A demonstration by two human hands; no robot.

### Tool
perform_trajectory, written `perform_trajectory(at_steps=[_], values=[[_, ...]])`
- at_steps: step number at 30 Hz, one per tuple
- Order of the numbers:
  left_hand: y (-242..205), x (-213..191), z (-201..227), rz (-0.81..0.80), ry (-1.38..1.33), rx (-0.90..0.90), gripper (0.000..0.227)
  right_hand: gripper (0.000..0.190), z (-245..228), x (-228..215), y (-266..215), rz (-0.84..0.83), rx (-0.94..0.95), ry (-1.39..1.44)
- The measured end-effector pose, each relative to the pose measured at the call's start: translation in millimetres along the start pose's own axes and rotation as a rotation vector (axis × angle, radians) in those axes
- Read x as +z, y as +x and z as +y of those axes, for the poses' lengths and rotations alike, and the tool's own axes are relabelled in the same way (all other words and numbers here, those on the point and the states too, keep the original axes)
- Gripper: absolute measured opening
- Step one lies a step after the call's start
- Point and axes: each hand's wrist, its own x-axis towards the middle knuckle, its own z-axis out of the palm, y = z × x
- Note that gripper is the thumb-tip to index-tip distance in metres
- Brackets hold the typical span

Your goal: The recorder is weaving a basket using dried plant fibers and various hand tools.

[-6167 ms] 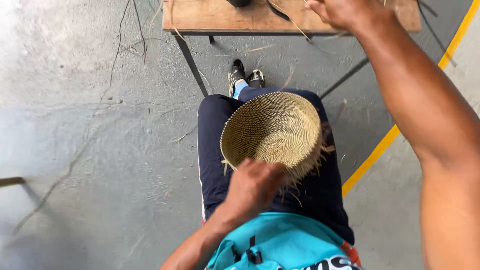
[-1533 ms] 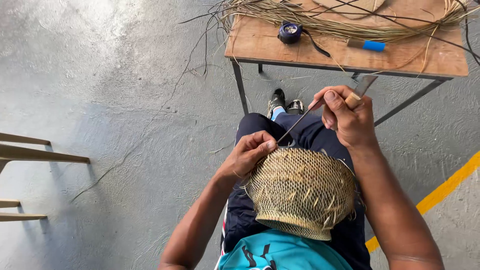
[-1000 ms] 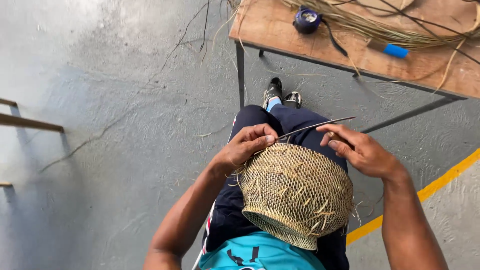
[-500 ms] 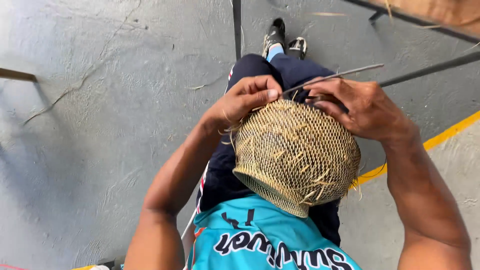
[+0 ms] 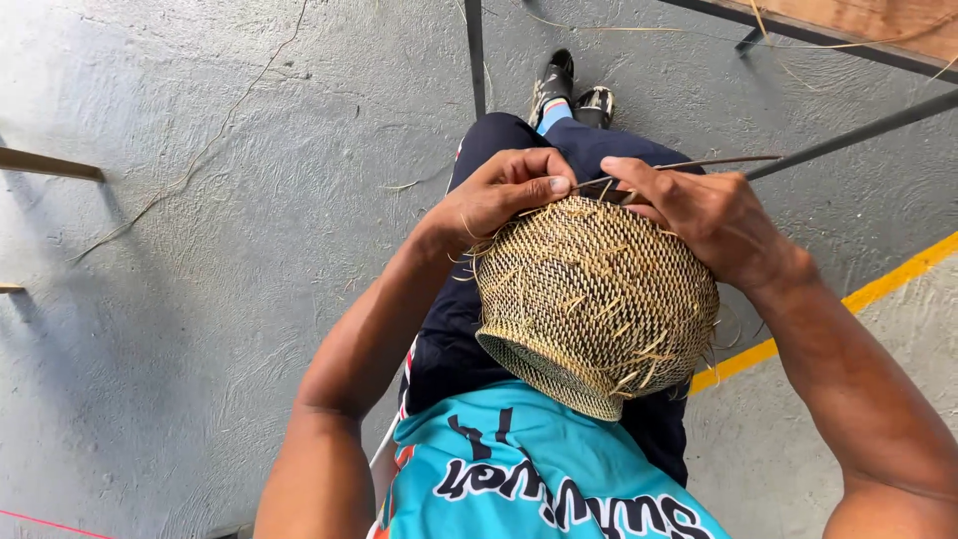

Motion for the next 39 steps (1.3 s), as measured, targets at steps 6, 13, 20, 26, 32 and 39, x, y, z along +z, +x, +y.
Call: perform_trajectory(at_steps=[6,13,20,26,32,39], values=[[-2,2,2,-0.006,0.041,0.003,0.021,0.062,-10,-2,1,-0.021,0.043,0.019],[-9,5,0,0.003,-0.004,-0.047,0.017,0.061,-20,-1,4,0.056,0.009,0.004],[-10,15,7,-0.018,0.064,-0.031,0.019,0.062,-25,-4,1,0.021,0.051,0.057],[-3,14,4,-0.064,0.131,-0.016,0.022,0.052,-18,2,-12,-0.012,0.119,0.247],[0,14,3,-0.096,0.251,-0.004,0.023,0.046,-22,0,-14,-0.025,0.150,0.305],[0,19,2,-0.141,0.237,0.039,0.023,0.041,-25,4,-28,0.047,0.201,0.343]])
